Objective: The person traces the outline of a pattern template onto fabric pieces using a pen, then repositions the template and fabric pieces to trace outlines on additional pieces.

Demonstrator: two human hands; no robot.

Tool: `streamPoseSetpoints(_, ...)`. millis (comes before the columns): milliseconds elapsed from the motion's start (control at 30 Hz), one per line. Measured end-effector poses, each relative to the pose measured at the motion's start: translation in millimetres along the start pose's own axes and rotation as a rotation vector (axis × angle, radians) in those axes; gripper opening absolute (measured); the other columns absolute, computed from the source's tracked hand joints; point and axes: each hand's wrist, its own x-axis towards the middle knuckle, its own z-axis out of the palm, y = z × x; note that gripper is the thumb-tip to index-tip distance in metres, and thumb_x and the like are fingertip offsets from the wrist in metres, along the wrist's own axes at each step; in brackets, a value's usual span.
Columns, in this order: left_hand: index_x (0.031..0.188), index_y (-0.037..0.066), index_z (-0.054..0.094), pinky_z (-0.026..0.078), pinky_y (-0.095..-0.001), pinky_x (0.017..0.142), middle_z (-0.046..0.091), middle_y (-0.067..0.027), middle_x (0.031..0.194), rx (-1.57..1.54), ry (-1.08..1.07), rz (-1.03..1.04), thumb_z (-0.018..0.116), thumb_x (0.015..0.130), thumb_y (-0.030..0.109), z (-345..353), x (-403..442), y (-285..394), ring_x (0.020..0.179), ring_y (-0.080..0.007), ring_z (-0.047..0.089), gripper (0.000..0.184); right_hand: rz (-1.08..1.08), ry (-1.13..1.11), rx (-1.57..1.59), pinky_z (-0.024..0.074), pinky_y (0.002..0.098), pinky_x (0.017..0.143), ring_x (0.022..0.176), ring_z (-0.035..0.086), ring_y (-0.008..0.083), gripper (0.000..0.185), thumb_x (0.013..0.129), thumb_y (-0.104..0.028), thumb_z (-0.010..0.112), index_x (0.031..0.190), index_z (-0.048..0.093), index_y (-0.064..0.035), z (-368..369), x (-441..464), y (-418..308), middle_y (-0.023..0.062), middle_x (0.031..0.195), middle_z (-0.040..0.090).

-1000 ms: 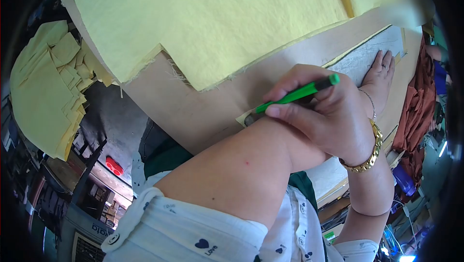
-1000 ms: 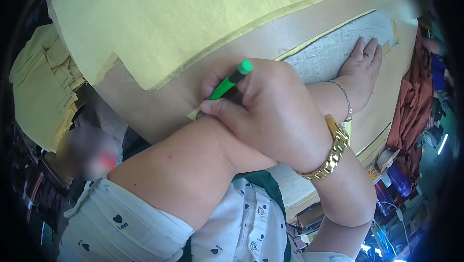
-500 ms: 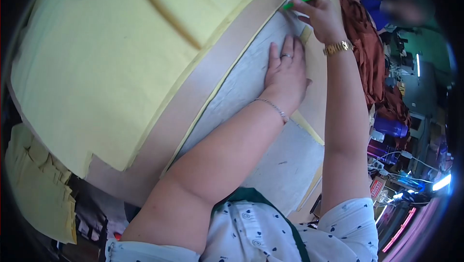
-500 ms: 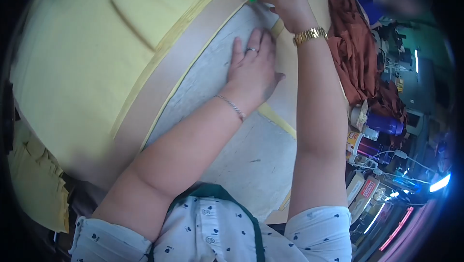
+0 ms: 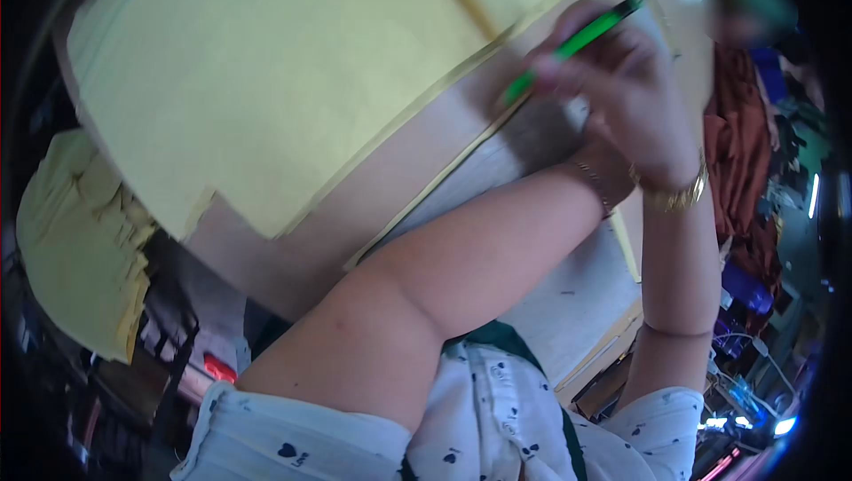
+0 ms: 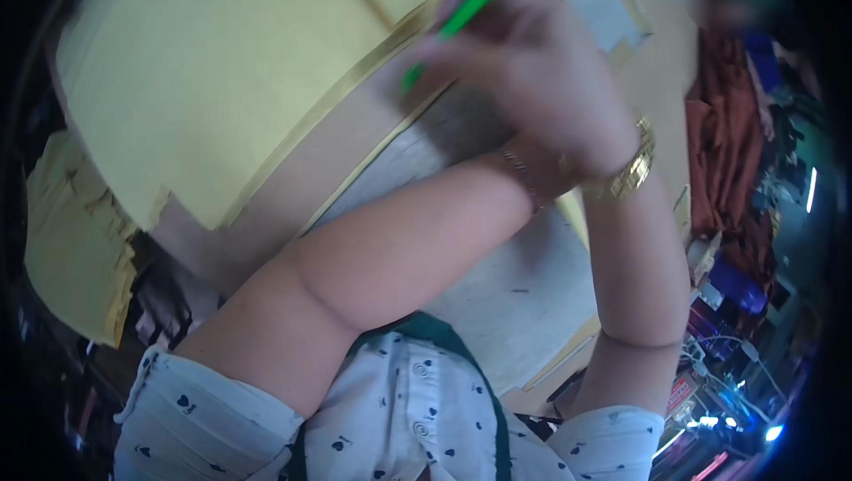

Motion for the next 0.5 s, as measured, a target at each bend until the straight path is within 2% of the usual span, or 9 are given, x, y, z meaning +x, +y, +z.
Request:
streamPoseSetpoints(67, 0.129, -0.004, 0.023, 0.007, -0.0502, 0.101, 0.026, -0.0156, 0.133, 0.170, 0.173, -0.054, 0.042, 0.083, 0.037, 26.9, 2.3, 7.3, 0.127, -0.0314, 0.013, 0.064, 0.113, -0.269, 0.004, 0.0440, 0.0188, 0.062, 0.070, 0.056, 0.0076, 0.016, 0.073, -0.003, 0.064, 0.083, 0.052, -0.0017, 43.9, -9.5, -6.8, 0.0030, 0.075, 0.059)
streamPoseSetpoints(133, 0.127, -0.004, 0.027, 0.007, -0.0507, 0.101, 0.026, -0.0155, 0.133, 0.345, 0.129, 0.011, 0.044, 0.082, 0.038, 22.0, 3.8, 9.6, 0.127, -0.0316, 0.014, 0.064, 0.205, -0.407, -0.083, 0.0448, 0.0195, 0.064, 0.070, 0.056, 0.0076, 0.015, 0.072, -0.001, 0.065, 0.080, 0.052, -0.0004, 72.0, -11.2, -11.7, 0.0027, 0.074, 0.058)
streamPoseSetpoints(200, 0.126, -0.004, 0.030, 0.007, -0.0500, 0.101, 0.025, -0.0155, 0.133, 0.098, 0.075, 0.051, 0.045, 0.081, 0.040, 12.7, 3.4, 6.2, 0.127, -0.0319, 0.013, 0.065, 0.248, -0.420, -0.030, 0.0444, 0.0193, 0.063, 0.070, 0.056, 0.0071, 0.015, 0.072, -0.001, 0.065, 0.079, 0.052, -0.0005, 84.5, -10.7, -15.3, 0.0024, 0.073, 0.058)
streamPoseSetpoints(500, 0.126, -0.005, 0.032, 0.006, -0.0518, 0.100, 0.024, -0.0171, 0.133, 0.126, 0.044, 0.077, 0.042, 0.082, 0.037, 3.4, -0.6, 4.1, 0.127, -0.0334, 0.013, 0.061, 0.204, -0.488, -0.173, 0.0408, 0.0185, 0.058, 0.063, 0.049, 0.0049, 0.012, 0.072, -0.002, 0.064, 0.077, 0.053, -0.0022, 95.3, -16.1, -16.4, -0.0009, 0.067, 0.055)
